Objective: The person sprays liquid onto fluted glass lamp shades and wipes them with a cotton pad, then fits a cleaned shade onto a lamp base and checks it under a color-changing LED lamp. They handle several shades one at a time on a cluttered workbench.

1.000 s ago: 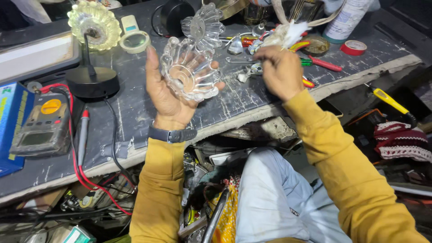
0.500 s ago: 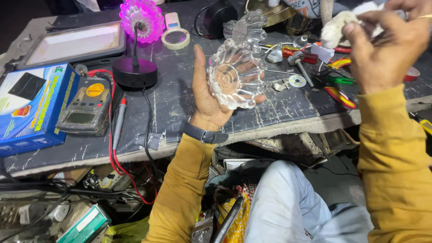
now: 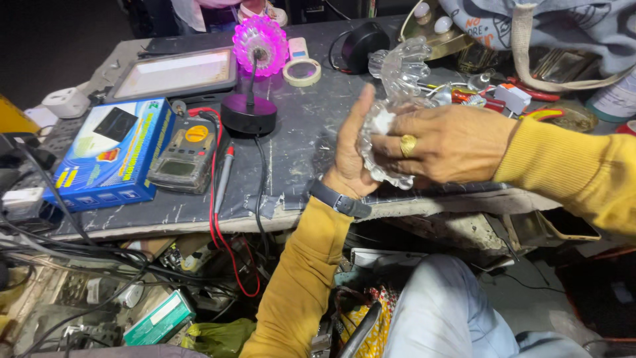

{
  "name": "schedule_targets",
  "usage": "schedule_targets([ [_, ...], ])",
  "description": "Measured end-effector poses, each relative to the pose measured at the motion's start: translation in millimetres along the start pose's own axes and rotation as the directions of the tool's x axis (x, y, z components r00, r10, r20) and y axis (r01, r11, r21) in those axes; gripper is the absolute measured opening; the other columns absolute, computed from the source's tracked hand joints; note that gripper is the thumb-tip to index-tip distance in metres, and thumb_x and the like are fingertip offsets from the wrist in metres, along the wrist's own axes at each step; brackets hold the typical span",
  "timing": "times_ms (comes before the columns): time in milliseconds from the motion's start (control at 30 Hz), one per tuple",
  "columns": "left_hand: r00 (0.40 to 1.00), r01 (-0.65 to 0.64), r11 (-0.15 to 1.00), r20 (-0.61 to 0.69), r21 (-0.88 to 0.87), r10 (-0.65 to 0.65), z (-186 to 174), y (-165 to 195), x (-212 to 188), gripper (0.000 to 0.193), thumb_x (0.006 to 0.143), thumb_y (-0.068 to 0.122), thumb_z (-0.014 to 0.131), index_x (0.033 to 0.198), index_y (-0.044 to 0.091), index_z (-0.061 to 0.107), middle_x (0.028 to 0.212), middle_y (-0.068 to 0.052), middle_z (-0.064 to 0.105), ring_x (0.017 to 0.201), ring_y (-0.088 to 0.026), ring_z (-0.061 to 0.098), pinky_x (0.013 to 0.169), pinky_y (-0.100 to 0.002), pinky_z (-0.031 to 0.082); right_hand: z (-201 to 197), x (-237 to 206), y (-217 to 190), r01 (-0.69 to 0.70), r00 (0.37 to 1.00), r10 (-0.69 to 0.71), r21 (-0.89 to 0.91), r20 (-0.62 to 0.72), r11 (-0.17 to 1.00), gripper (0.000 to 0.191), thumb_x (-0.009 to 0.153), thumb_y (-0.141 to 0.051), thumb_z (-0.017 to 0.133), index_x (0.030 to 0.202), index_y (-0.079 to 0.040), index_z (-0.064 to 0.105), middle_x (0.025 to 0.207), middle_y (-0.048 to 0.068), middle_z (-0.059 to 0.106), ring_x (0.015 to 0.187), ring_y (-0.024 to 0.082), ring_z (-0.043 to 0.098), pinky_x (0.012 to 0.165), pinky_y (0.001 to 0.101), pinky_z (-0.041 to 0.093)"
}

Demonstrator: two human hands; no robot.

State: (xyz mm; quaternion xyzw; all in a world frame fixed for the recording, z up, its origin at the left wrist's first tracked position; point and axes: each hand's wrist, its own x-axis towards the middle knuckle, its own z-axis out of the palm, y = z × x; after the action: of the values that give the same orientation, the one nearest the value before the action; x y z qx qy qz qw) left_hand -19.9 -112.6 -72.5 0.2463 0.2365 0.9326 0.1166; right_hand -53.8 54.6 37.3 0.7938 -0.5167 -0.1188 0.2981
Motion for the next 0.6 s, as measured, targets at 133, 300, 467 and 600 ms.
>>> schedule_targets([
  [133, 0.991, -0.106, 0.991, -0.071, 0.078, 0.111, 2.5, -7.2, 4.0, 0.051, 0.107, 0.047, 0.065, 0.129, 0.001, 0.061, 0.113, -0.011, 0.067, 0.097, -0.021, 0.07, 0.083, -0.033, 0.06, 6.0, -4.9, -1.7, 0.002, 1.0, -0.001, -0.237, 0.006, 0.971, 0.019, 0.07, -0.022, 0.071, 0.086, -0.012, 0.073, 0.108, 0.006, 0.067, 0.097, 0.025, 0.064, 0.085, 0.0389, 0.057],
  [300, 0.927, -0.263, 0.82, -0.101, 0.509, 0.36, 6.6, -9.2, 4.2, 0.06, 0.098, 0.041, 0.071, 0.136, -0.004, 0.062, 0.123, -0.011, 0.068, 0.112, -0.017, 0.065, 0.1, -0.032, 0.053, 35.9, -8.7, -31.6, -0.616, 0.788, 0.594, -0.21, -0.164, 0.759, 0.018, 0.077, -0.019, 0.073, 0.093, -0.011, 0.073, 0.094, 0.004, 0.064, 0.089, 0.025, 0.063, 0.069, 0.0407, 0.051],
  [467, 0.92, -0.302, 0.466, 0.126, 0.832, 0.371, 13.9, -8.2, -1.4, 0.068, 0.089, 0.038, 0.078, 0.139, -0.005, 0.06, 0.126, -0.012, 0.07, 0.115, -0.016, 0.067, 0.106, -0.03, 0.052, 66.3, -17.2, -70.4, -0.889, 0.322, 0.947, 0.338, -0.014, 0.307, 0.01, 0.085, -0.016, 0.074, 0.089, -0.009, 0.069, 0.087, 0.009, 0.066, 0.08, 0.031, 0.064, 0.069, 0.0419, 0.05],
  [600, 0.942, -0.3, 0.494, 0.17, 0.816, 0.291, 22.0, -6.2, -6.1, 0.083, 0.08, 0.041, 0.08, 0.147, -0.001, 0.054, 0.122, -0.013, 0.071, 0.108, -0.02, 0.069, 0.098, -0.034, 0.058, 70.4, -36.9, -76.0, 0.199, 0.257, 0.818, 0.8, 0.514, -0.566, 0.012, 0.104, -0.012, 0.069, 0.104, 0.0, 0.069, 0.089, 0.009, 0.065, 0.066, 0.013, 0.058, 0.056, 0.0282, 0.045],
])
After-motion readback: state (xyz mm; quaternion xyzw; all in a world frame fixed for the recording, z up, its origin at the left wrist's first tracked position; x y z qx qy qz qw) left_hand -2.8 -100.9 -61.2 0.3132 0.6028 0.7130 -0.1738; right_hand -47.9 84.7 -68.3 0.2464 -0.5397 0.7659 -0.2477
